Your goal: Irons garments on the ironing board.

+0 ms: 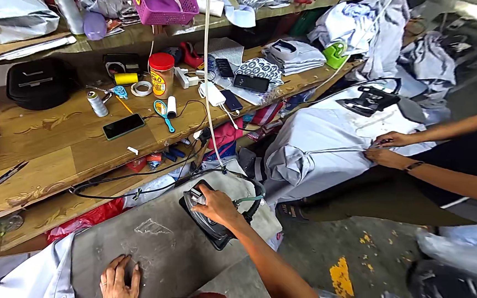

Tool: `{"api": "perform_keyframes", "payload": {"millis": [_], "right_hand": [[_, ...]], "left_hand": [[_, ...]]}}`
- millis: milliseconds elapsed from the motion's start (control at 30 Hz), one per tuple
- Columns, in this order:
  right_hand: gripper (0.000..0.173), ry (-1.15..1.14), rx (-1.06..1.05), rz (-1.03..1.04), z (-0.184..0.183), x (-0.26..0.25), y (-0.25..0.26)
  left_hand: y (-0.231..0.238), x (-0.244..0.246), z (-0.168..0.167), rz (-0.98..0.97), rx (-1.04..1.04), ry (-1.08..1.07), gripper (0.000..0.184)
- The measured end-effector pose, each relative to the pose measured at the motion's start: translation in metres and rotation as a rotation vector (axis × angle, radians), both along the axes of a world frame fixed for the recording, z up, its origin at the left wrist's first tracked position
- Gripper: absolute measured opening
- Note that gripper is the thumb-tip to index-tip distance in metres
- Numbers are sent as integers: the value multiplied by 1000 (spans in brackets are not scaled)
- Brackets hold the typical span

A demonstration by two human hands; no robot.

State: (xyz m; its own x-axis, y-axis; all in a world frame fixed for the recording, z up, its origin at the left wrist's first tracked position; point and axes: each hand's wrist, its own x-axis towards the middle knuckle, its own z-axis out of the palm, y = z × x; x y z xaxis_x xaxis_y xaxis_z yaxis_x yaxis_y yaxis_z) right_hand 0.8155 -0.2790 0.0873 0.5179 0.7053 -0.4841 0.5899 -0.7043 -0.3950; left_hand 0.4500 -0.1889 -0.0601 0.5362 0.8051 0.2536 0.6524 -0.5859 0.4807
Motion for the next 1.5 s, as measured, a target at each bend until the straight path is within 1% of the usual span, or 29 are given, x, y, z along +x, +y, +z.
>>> {"api": "perform_keyframes", "payload": {"millis": [33,67,233,400,500,633,700,1033,1267,1333,1400,1433,1467,1500], "right_hand": [[77,3,46,-3,-3,1,-3],[78,4,71,-6,-6,2,-4],[61,-50,-2,-13,-4,-4,1],[60,-36,-9,-42,-2,-5,2],[62,-51,-15,-34,-3,-5,2],[77,-14,60,-23,-7,-3,-2],[78,-6,89,-13,-10,-2,-4],[59,-34,34,-21,-5,-4,1],[58,-35,16,-17,-3,-4,1],[66,2,57,-10,-7,-2,-2],[79,72,160,-3,-11,2,-5],[80,100,235,-9,-11,5,-7],[77,107,319,-19,-10,9,-8],[70,70,382,-26,-6,17,-8]], "left_hand": [[0,0,0,1,-4,-14,46],[-1,0,0,5,-3,-25,46],[-1,-1,0,18,21,-42,44],[-1,-2,-2,17,30,-25,45],[0,-1,-2,17,31,-17,46],[-1,1,1,19,23,-8,45],[-2,2,1,23,19,3,45],[-1,1,2,32,18,-15,45],[-1,2,0,35,38,-3,45],[-1,2,1,35,40,1,45],[-1,2,0,35,38,-2,45],[-2,1,-1,35,35,-4,45],[-2,1,-2,35,33,-7,45],[-1,0,-2,34,28,-13,46]]}}
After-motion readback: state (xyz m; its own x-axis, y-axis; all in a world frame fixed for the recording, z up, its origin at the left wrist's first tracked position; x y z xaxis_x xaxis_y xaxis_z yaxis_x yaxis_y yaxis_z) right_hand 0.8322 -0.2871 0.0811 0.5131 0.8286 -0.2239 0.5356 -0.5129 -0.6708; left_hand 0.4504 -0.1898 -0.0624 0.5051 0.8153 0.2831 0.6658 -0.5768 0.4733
